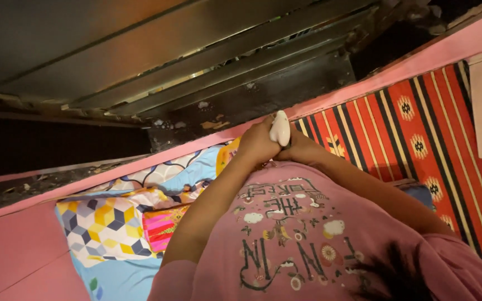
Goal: The person sprays a cleaning solution onto a glass window and wipes it with a cloth. They repeatedly spray and wipe different sections of the glass and the window frame to remove dirt.
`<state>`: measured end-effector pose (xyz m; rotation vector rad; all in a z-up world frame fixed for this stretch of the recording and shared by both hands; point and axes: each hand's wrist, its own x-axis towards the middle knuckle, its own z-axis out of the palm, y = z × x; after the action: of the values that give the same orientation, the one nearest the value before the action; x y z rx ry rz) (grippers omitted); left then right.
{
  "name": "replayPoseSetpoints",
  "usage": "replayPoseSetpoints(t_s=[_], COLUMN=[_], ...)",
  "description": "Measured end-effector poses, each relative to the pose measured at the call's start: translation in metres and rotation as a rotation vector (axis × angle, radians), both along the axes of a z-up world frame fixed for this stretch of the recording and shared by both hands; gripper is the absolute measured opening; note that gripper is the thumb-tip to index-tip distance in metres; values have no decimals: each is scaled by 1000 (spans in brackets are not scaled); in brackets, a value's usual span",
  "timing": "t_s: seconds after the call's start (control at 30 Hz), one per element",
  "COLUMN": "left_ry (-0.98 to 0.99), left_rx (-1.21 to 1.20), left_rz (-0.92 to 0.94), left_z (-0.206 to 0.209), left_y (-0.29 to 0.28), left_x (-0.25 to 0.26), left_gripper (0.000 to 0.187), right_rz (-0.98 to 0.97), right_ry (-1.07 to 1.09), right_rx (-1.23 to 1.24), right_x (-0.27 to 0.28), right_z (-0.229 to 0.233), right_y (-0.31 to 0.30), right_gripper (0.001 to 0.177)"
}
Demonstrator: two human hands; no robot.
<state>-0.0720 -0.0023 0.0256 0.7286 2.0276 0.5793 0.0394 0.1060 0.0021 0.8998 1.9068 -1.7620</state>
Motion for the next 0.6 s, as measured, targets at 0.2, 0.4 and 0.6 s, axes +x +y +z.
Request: replayPoseSetpoints(t_s=[0.2, 0.4, 0.6], left_ry=[-19, -36, -41], left_rx=[17, 32, 35], left_rz=[14, 19, -55], left_z=[13, 11, 11], left_y=[1, 4, 15], left_x=[2, 7, 11], left_gripper=[78, 77, 72], right_rz=[-20, -13, -27], right_ry=[35, 40, 48], right_rx=[-12, 11, 17], right_x=[4, 11, 16], right_z=[13, -7, -5], right_y=[5, 13, 14], right_gripper=[94, 92, 90])
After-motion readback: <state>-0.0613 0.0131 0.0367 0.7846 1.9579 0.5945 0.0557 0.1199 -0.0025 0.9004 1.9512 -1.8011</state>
